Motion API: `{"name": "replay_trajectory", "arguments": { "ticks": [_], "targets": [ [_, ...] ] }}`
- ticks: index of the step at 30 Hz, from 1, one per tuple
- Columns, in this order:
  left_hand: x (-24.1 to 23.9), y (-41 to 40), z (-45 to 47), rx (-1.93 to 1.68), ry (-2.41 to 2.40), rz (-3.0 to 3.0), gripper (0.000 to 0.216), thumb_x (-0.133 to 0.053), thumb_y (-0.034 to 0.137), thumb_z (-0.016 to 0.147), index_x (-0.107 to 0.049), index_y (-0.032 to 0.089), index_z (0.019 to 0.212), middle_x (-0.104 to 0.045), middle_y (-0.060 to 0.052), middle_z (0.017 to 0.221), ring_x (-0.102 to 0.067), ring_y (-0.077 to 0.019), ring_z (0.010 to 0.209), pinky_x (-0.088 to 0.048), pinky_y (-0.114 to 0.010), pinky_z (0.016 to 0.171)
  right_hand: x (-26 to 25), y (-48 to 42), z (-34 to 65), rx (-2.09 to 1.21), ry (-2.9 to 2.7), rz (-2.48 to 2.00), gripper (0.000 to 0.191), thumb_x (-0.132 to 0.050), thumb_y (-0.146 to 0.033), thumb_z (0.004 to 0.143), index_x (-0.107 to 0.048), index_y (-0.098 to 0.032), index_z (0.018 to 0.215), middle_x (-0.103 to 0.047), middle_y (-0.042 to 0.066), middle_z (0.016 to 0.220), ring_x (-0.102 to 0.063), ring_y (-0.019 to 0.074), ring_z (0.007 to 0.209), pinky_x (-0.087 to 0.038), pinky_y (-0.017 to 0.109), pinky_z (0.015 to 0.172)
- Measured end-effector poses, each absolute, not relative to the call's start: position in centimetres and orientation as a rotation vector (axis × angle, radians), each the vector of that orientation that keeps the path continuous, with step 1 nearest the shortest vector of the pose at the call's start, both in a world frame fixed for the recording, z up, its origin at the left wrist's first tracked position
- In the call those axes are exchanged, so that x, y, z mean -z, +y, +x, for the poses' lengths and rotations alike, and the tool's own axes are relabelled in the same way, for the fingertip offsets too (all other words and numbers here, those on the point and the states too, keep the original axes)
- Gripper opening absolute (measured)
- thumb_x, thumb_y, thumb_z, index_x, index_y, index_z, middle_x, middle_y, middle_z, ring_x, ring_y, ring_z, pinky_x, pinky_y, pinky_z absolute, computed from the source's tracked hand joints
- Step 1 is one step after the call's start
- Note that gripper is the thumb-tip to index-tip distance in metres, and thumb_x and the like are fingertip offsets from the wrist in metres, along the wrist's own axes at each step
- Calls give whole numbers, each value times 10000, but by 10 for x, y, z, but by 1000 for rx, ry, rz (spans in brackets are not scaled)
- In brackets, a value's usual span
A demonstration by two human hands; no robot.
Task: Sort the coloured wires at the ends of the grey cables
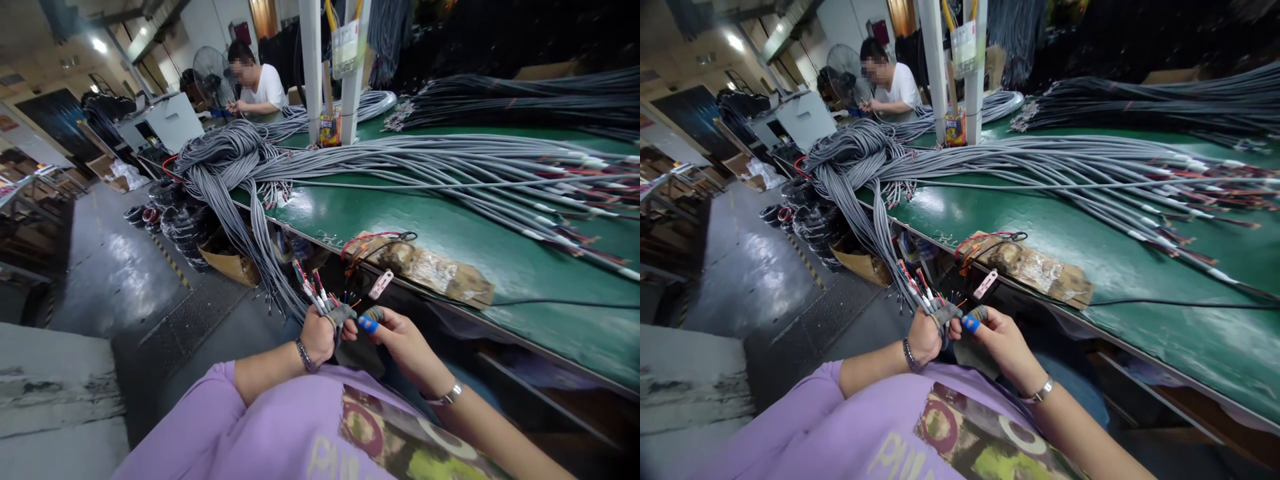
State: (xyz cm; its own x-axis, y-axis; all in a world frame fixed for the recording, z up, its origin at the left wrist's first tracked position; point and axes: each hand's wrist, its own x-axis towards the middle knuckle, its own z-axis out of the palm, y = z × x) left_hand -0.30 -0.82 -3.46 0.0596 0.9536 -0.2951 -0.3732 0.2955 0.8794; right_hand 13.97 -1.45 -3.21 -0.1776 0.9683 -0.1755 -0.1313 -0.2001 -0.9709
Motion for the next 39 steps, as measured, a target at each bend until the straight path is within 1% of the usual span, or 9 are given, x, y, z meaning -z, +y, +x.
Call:
{"name": "replay_trajectory", "arguments": {
  "ticks": [7,12,14,19,25,28,30,34,39],
  "targets": [
    [20,-6,-2,-1171,969,691,415,-791,495,559,-613,124,613,-558,-2,444,-473,-88,348,-368,-202,357,42,-7,155,-1615,-904,-1054,432,-720,-596,692,-602,-185,623,-486,-20,542,-421,106,510,-447,267,540],
    [9,-4,7,-1098,947,722,444,-819,503,514,-612,119,603,-551,0,433,-464,-85,338,-385,-202,341,29,17,165,-1752,-579,-1065,431,-648,-618,754,-662,-188,739,-632,45,728,-536,126,572,-518,258,548],
    [6,-3,12,-1079,947,735,455,-826,507,499,-605,120,592,-547,1,428,-461,-83,336,-384,-200,339,20,26,163,-1808,-582,-1038,434,-629,-619,772,-659,-188,749,-636,43,721,-554,131,588,-524,252,549],
    [4,2,16,-1034,949,748,450,-824,502,499,-593,122,573,-536,3,414,-455,-83,329,-371,-198,335,15,31,155,-1724,-668,-969,405,-717,-574,715,-622,-181,702,-586,2,631,-523,112,567,-490,226,548],
    [8,7,10,-992,949,763,454,-822,503,501,-588,122,575,-542,0,418,-455,-77,326,-371,-198,345,28,23,150,-1717,-579,-858,450,-780,-593,613,-637,-194,763,-600,3,667,-510,120,564,-478,265,565],
    [9,7,10,-985,941,767,453,-827,496,493,-596,116,577,-541,-2,413,-455,-79,322,-369,-196,337,26,23,150,-1767,-679,-871,455,-765,-608,619,-622,-198,754,-572,-6,623,-484,128,539,-446,276,539],
    [8,8,10,-989,927,759,443,-833,483,483,-607,116,583,-546,-1,416,-462,-83,326,-376,-195,333,24,24,151,-1604,-757,-981,445,-757,-606,636,-593,-195,678,-530,-21,569,-435,111,505,-401,258,513],
    [10,10,11,-988,916,761,422,-828,471,496,-619,116,588,-552,0,423,-462,-82,331,-384,-192,331,26,26,152,-1245,-876,-1171,469,-677,-662,692,-594,-206,624,-551,-2,559,-436,127,507,-383,275,520],
    [15,11,13,-980,918,785,434,-822,483,521,-596,118,586,-553,-1,434,-463,-82,336,-388,-200,340,27,29,146,-1523,-906,-979,594,-490,-783,740,-634,-206,747,-620,51,654,-566,200,599,-471,339,586]
  ]
}}
